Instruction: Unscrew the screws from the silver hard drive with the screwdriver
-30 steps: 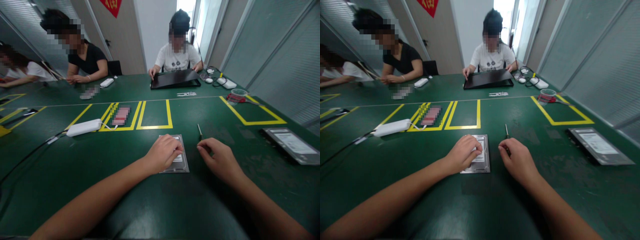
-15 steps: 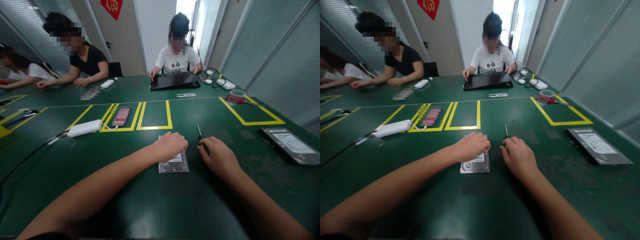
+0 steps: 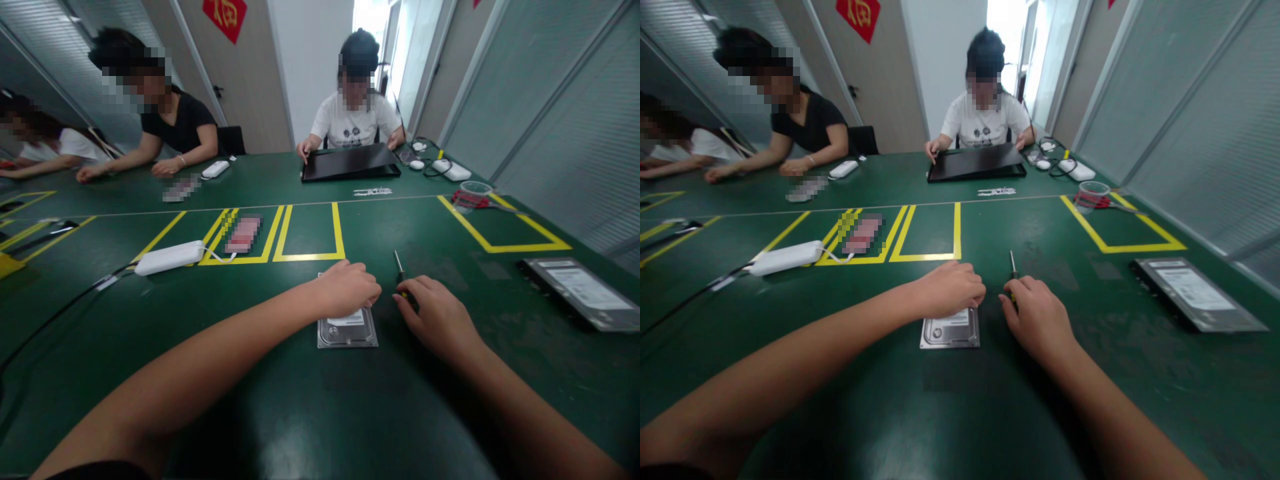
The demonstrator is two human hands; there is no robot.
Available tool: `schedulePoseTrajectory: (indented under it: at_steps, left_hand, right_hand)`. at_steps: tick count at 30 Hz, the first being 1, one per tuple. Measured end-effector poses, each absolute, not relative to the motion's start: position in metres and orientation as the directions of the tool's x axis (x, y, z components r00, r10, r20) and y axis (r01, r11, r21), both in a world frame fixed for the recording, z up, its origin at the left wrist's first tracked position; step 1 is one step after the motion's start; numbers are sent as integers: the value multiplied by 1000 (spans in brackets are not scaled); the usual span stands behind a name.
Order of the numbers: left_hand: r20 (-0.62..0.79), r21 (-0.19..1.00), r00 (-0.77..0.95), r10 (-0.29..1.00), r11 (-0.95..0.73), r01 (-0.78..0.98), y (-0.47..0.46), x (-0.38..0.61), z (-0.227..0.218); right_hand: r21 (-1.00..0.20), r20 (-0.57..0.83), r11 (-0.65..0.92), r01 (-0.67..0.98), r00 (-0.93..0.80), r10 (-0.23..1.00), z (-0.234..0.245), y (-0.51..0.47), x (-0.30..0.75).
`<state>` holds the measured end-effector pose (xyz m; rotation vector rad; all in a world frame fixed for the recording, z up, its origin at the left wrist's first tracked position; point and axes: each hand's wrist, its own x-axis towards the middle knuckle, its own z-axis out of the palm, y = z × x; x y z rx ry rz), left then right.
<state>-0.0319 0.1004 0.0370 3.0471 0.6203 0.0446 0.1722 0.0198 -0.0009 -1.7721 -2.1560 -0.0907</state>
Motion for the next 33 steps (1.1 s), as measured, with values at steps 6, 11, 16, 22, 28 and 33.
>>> schedulePoseTrajectory:
  at_steps: [6, 11, 16, 22, 28, 33]
  left_hand:
    - [-27, 41, 912, 410, -911, 411, 99, -29, 46]
    - [-17, 73, 890, 456, -887, 456, 100, -26, 46]
    - [-31, 120, 863, 504, -855, 504, 102, -26, 44]
    - [16, 104, 822, 569, -819, 564, 86, -39, 51]
    - [80, 18, 757, 649, -760, 650, 23, -51, 45]
    - [129, -124, 748, 651, -738, 664, -19, -49, 19]
  right_hand:
    - [-139, 295, 196, 971, -148, 944, 0, 20, 172]
    - [-108, 251, 157, 982, -126, 960, 2, 20, 172]
    - [-64, 219, 125, 990, -109, 970, 4, 20, 171]
    - [4, 171, 28, 1000, -29, 985, 4, 21, 171]
    - [-3, 95, 16, 1000, -16, 995, 0, 25, 172]
    - [51, 125, 19, 998, -26, 992, -1, 25, 169]
